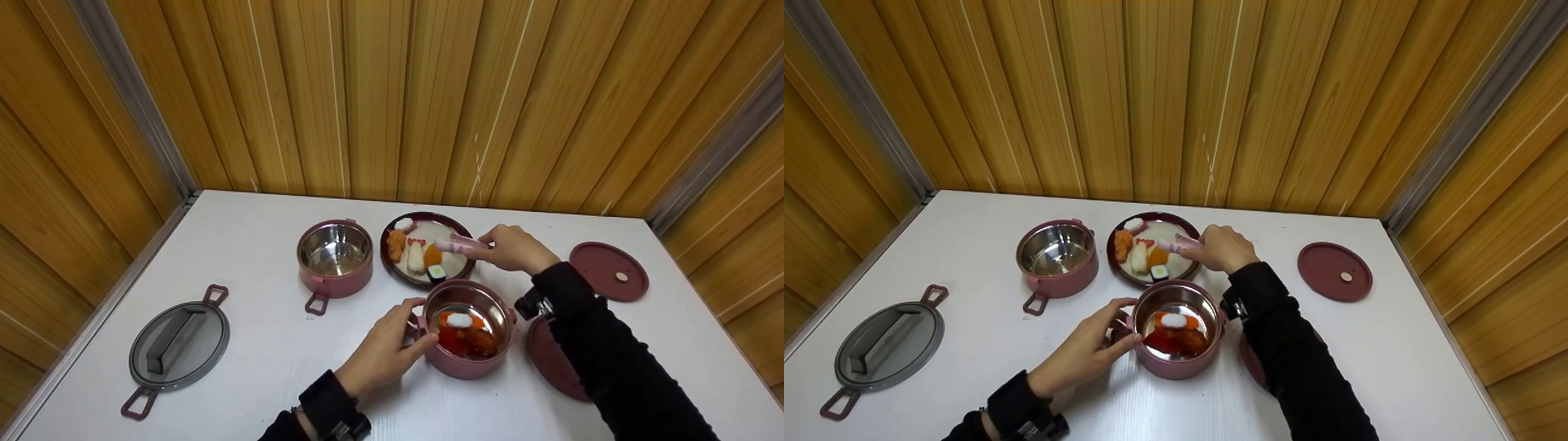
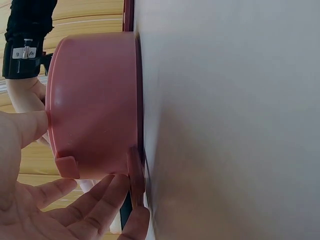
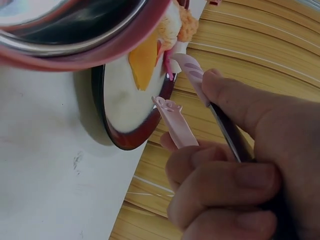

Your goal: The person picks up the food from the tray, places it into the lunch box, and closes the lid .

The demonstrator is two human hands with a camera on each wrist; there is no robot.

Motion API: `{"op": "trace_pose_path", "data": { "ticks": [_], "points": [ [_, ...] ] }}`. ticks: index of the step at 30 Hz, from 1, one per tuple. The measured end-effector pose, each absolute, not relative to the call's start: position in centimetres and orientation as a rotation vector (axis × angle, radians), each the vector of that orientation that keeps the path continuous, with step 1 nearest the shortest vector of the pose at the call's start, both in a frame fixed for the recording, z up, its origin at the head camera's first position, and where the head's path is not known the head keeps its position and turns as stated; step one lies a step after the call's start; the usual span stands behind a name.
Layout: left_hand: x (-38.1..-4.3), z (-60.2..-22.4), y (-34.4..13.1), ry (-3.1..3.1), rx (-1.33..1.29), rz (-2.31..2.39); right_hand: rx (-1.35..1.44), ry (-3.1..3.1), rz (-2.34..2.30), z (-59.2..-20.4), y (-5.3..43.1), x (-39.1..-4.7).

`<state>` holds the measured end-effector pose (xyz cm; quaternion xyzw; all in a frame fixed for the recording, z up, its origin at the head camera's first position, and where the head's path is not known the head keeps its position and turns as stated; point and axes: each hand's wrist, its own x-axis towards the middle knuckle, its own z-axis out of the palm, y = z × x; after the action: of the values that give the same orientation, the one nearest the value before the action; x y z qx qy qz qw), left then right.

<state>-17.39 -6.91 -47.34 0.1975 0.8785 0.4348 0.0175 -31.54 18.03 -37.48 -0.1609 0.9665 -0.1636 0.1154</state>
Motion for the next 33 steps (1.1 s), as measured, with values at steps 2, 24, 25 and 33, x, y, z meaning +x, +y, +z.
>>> {"op": "trace_pose_path", "data": {
  "ticks": [2, 24, 25, 33],
  "points": [
    [-17.4, -47.4, -6.9, 2.727, 0.62, 1.357, -0.477, 2.819, -0.478, -37.6, 17.8, -31.6],
    [-17.3, -47.2, -6.9, 2.71, 0.56, 1.343, -0.47, 2.769, -0.383, -38.2, 15.8, -31.9],
    [-17.3, -47.3, -6.9, 2.713, 0.567, 1.347, -0.469, 2.777, -0.373, -38.2, 15.7, -31.9],
    [-17.4, -47.5, -6.9, 2.73, 0.65, 1.357, -0.412, 2.8, -0.367, -38.4, 15.1, -32.0]
  ]
}}
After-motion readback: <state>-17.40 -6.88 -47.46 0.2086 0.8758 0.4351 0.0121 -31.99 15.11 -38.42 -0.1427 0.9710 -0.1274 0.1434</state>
